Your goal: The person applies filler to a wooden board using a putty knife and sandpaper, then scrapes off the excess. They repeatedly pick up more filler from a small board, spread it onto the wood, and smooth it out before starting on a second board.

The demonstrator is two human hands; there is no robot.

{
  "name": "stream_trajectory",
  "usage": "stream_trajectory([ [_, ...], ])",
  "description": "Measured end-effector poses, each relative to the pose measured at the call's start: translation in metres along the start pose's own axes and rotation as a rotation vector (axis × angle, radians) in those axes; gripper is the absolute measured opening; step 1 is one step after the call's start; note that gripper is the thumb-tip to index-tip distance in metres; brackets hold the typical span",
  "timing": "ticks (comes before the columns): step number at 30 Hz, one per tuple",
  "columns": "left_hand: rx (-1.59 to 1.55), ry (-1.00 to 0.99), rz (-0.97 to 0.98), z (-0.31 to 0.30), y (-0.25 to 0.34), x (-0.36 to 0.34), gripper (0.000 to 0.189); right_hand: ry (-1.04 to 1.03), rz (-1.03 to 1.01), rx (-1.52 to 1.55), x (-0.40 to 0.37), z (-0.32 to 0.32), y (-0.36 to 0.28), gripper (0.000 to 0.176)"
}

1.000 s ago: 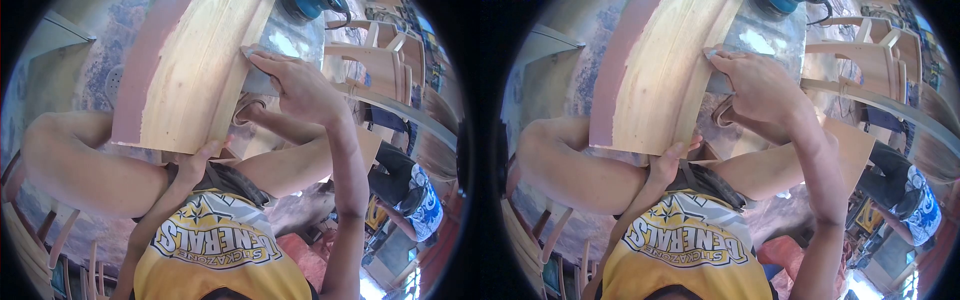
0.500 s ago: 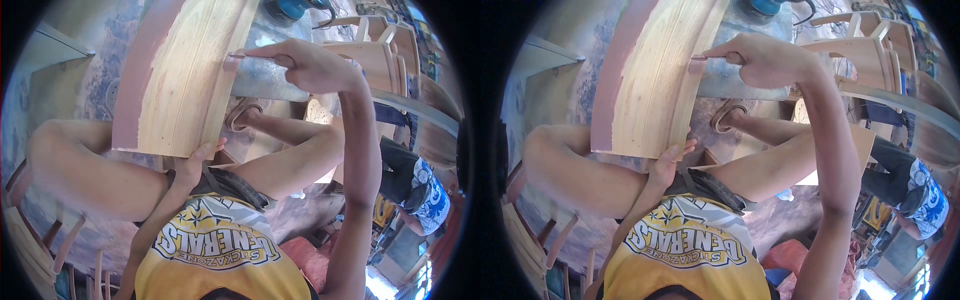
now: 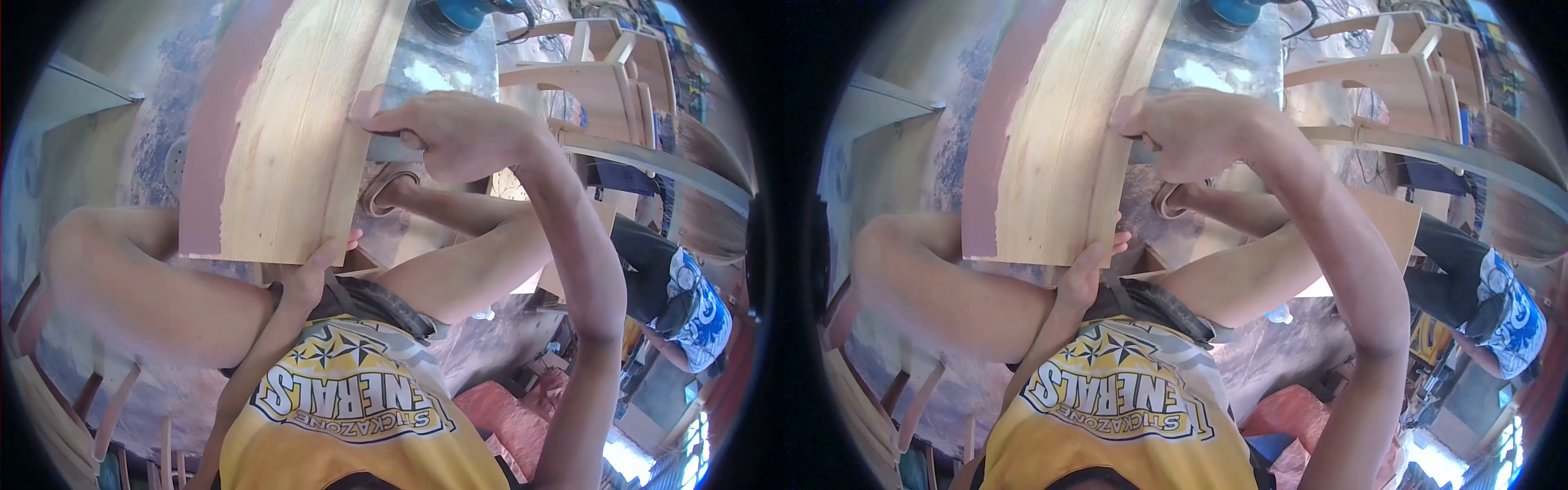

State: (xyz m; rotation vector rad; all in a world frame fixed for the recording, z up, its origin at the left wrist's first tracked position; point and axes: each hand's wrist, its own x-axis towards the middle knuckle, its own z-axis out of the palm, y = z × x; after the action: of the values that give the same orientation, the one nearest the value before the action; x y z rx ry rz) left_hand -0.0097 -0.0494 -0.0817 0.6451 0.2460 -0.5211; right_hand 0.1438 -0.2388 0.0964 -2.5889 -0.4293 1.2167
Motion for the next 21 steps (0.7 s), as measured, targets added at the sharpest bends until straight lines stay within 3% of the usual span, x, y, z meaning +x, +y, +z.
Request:
stream_trajectory([
  [4, 0.043, 0.013, -0.033, -0.004, 0.0, -0.003, 0.041, -0.075, -0.119, 0.054, -0.007, -0.002, 0.001, 0.079],
  [6, 0.091, 0.005, -0.036, -0.003, 0.002, 0.0, 0.041, -0.075, -0.071, 0.033, -0.011, -0.02, 0.003, 0.08],
  [9, 0.029, -0.009, -0.047, -0.007, -0.002, -0.002, 0.042, 0.4, -0.078, 0.096, -0.009, -0.038, 0.035, 0.08],
  [12, 0.044, -0.025, -0.016, -0.005, -0.001, 0.001, 0.044, 0.481, 0.008, 0.17, 0.021, -0.045, 0.081, 0.078],
  [19, 0.097, 0.015, -0.034, -0.007, -0.002, 0.001, 0.047, 0.483, 0.079, 0.013, 0.046, -0.045, 0.084, 0.07],
  [21, 0.112, -0.023, -0.022, -0.005, 0.001, 0.001, 0.047, 0.4, 0.109, -0.019, 0.047, -0.046, 0.077, 0.079],
])
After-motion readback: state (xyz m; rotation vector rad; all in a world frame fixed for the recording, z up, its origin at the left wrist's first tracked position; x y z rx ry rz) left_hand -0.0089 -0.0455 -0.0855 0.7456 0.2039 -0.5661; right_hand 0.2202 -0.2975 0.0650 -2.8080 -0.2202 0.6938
